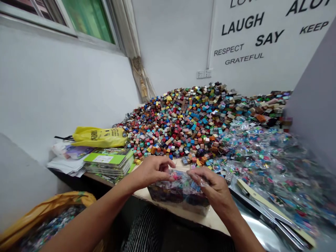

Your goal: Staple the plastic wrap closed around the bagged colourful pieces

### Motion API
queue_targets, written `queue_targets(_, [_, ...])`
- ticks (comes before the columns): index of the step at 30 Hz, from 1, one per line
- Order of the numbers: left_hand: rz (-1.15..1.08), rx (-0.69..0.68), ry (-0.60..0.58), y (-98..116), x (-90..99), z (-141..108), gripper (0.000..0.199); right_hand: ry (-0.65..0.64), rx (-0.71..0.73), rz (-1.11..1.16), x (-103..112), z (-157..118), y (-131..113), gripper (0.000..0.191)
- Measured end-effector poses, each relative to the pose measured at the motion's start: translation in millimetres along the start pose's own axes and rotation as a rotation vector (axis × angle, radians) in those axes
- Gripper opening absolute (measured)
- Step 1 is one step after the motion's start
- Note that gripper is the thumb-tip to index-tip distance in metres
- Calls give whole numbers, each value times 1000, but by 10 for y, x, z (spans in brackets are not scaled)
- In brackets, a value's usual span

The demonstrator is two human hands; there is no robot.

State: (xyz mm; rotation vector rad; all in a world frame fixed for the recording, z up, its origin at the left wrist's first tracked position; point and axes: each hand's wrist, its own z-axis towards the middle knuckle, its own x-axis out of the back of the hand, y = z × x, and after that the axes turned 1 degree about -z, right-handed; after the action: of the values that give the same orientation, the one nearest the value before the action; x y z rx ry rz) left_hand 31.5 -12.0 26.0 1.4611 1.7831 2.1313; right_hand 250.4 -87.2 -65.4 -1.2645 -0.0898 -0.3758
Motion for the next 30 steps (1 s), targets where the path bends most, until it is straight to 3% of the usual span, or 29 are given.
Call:
queue_targets(5, [-196, 30, 39, -123, -96, 43, 43, -7, -91, 79, 51, -20, 30, 47])
queue_targets(12, [-275, -100, 54, -218, -146, 6, 23, 66, -208, 240, 182, -126, 86, 46])
queue_targets(15, [-300, -122, 63, -232, -167, 14, 20, 3, -244, 220, 270, -76, -37, 51])
queue_targets(17, [-319, -132, 59, -226, -163, 11, 21, -110, -315, 170, 291, -20, -137, 58])
queue_targets(19, [-371, -117, 45, -214, -132, -6, 22, -181, -372, 113, 275, 22, -197, 49])
queue_targets(22, [-459, -96, 41, -209, -55, -59, 21, -104, -347, 92, 217, 29, -164, 41])
queue_targets(25, [-561, -96, 142, -242, -9, -112, 20, -22, -300, 99, 171, -4, -48, 38])
queue_targets(30, [-871, -79, 363, -328, 59, -150, 28, 5, -294, 102, 161, -30, 24, 39])
